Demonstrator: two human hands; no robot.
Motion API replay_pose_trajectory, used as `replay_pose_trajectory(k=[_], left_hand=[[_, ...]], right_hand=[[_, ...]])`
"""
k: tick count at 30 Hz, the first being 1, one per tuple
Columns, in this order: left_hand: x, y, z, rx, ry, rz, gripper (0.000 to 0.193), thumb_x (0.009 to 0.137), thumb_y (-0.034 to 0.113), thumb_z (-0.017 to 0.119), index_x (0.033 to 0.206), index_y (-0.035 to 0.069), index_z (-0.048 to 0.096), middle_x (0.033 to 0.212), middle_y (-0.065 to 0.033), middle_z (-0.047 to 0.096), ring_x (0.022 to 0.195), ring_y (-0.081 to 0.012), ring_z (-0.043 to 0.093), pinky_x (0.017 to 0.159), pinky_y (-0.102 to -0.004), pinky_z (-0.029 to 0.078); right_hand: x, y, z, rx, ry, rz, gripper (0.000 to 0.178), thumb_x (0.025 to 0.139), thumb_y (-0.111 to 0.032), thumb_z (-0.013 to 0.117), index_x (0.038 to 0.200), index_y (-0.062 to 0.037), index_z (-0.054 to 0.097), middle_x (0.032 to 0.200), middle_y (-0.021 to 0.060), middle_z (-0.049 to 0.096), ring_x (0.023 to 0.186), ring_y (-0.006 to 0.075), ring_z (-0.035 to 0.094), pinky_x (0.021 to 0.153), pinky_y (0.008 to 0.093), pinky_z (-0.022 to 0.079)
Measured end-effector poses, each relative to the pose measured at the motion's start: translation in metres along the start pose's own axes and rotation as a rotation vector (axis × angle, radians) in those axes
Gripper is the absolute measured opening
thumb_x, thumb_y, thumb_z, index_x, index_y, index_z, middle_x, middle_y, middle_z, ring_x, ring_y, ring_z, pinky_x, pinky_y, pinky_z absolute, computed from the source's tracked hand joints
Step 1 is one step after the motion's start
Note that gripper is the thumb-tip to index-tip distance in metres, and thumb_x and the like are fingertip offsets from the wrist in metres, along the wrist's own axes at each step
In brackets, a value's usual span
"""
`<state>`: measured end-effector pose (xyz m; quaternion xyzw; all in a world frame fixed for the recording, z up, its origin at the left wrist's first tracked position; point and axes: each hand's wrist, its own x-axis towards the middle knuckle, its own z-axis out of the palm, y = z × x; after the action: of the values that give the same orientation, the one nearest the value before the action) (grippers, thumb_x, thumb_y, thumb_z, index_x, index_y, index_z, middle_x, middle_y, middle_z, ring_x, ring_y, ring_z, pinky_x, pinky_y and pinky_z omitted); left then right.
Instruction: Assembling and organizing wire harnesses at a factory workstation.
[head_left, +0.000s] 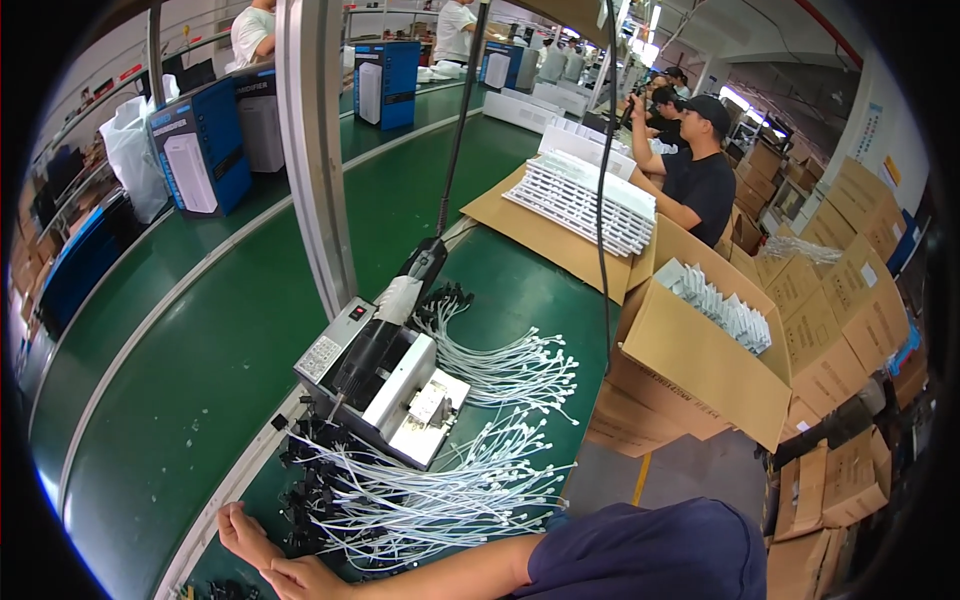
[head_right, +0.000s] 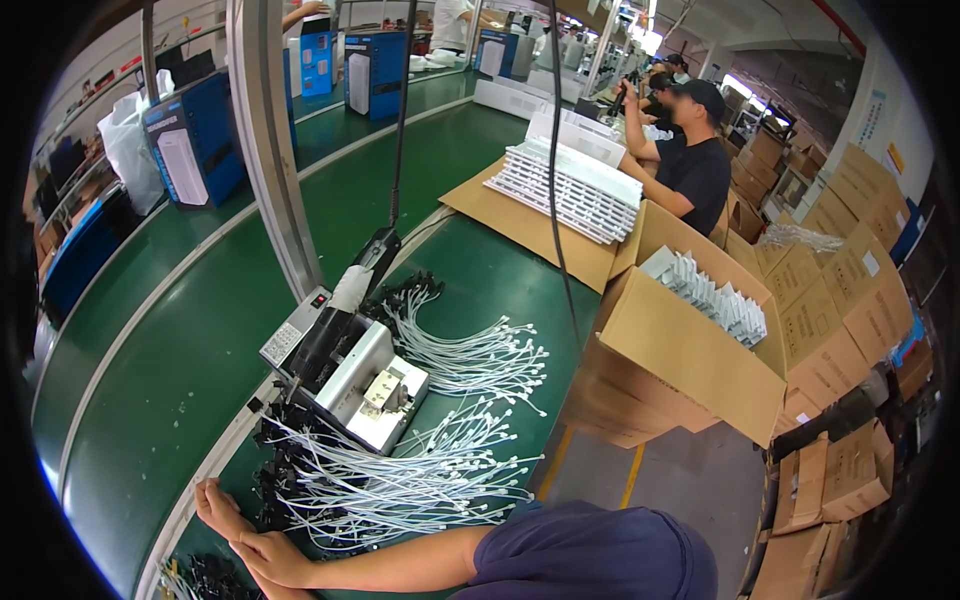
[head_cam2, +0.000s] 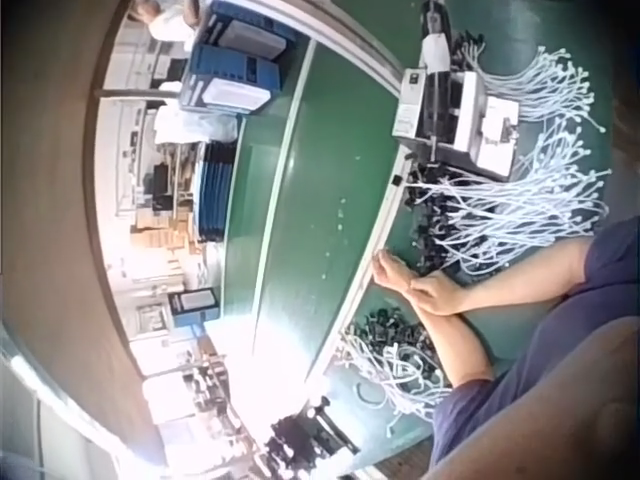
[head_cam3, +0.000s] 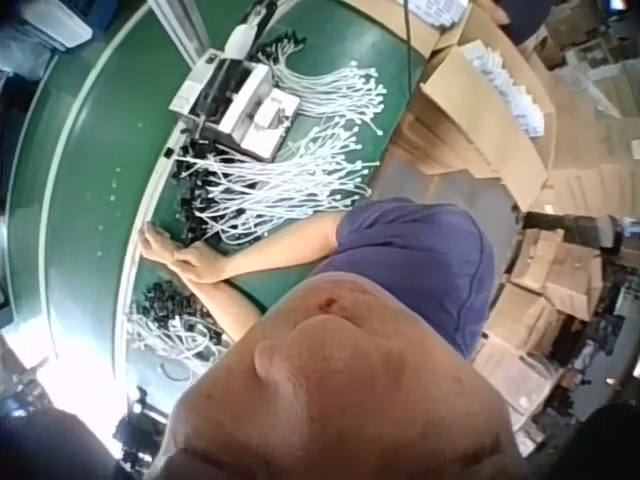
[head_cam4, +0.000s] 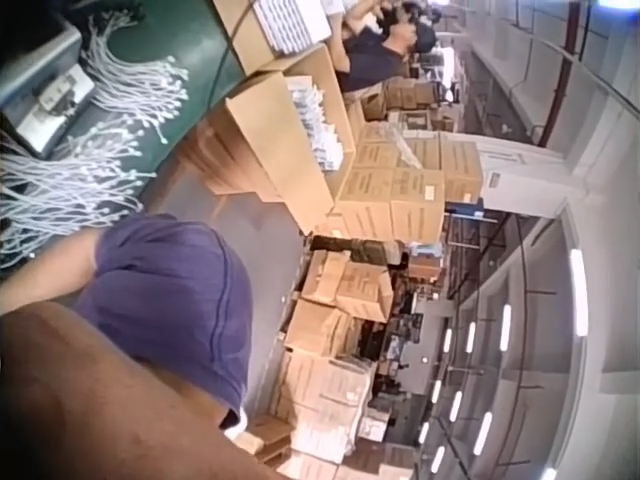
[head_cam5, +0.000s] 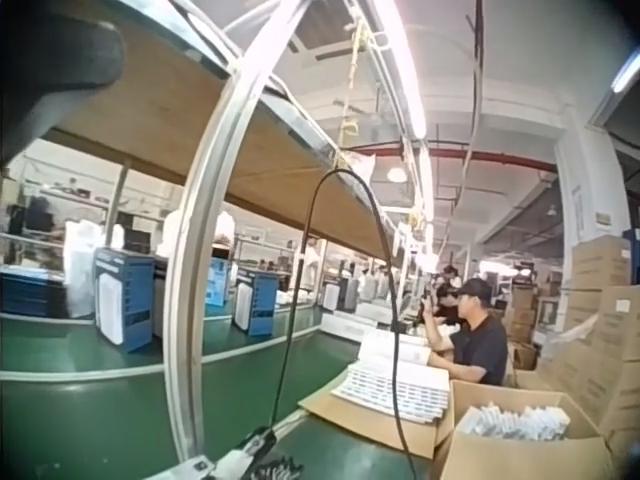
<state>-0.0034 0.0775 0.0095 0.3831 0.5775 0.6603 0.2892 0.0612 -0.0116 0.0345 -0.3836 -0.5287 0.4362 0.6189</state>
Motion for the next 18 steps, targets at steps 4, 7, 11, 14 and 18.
replay_pose_trajectory(k=[4,7,11,14,18], left_hand=[[0.0006,-0.0034,0.0021,-0.007,-0.002,0.005,0.021,0.085,0.012,0.048,0.066,0.004,0.049,0.048,0.0035,0.037,0.036,-0.0011,0.025,0.033,-0.0196,0.015],[0.0003,-0.0034,-0.0011,0.02,-0.044,-0.036,0.032,0.087,0.022,0.051,0.06,0.007,0.046,0.053,0.0017,0.043,0.035,-0.0022,0.027,0.032,-0.0194,0.016],[0.0019,-0.0064,-0.0002,0.019,-0.016,-0.011,0.029,0.087,0.022,0.052,0.063,0.006,0.049,0.054,0.0019,0.043,0.035,-0.002,0.027,0.032,-0.0193,0.017],[0.0017,-0.0036,0.0015,0.014,-0.007,0.0,0.026,0.087,0.021,0.053,0.068,0.005,0.051,0.054,0.002,0.044,0.036,-0.0018,0.028,0.032,-0.0192,0.017],[0.0022,-0.0053,0.0019,0.038,-0.022,0.004,0.024,0.087,0.021,0.053,0.07,0.004,0.052,0.055,0.0019,0.044,0.036,-0.0017,0.028,0.032,-0.0193,0.018]], right_hand=[[-0.0008,0.0031,-0.0006,-0.011,0.005,-0.005,0.03,0.086,-0.018,0.051,0.063,-0.0015,0.041,0.053,0.0191,0.046,0.049,0.0367,0.05,0.042,0.0399,0.035],[-0.0011,0.0032,-0.0007,-0.015,0.011,0.0,0.03,0.086,-0.018,0.051,0.063,-0.0016,0.042,0.052,0.019,0.045,0.048,0.0363,0.05,0.042,0.0399,0.035],[-0.0007,0.0015,-0.0001,-0.006,0.005,0.017,0.03,0.086,-0.018,0.051,0.063,-0.0014,0.043,0.052,0.019,0.045,0.048,0.0358,0.05,0.041,0.0394,0.034],[-0.0005,0.0037,-0.0001,-0.002,0.006,0.021,0.03,0.086,-0.018,0.051,0.063,-0.0011,0.043,0.052,0.019,0.045,0.047,0.0355,0.05,0.041,0.039,0.034],[-0.0002,0.0037,0.0005,0.001,0.001,0.024,0.03,0.086,-0.018,0.051,0.063,-0.001,0.043,0.052,0.019,0.045,0.047,0.0353,0.05,0.041,0.0387,0.034]])
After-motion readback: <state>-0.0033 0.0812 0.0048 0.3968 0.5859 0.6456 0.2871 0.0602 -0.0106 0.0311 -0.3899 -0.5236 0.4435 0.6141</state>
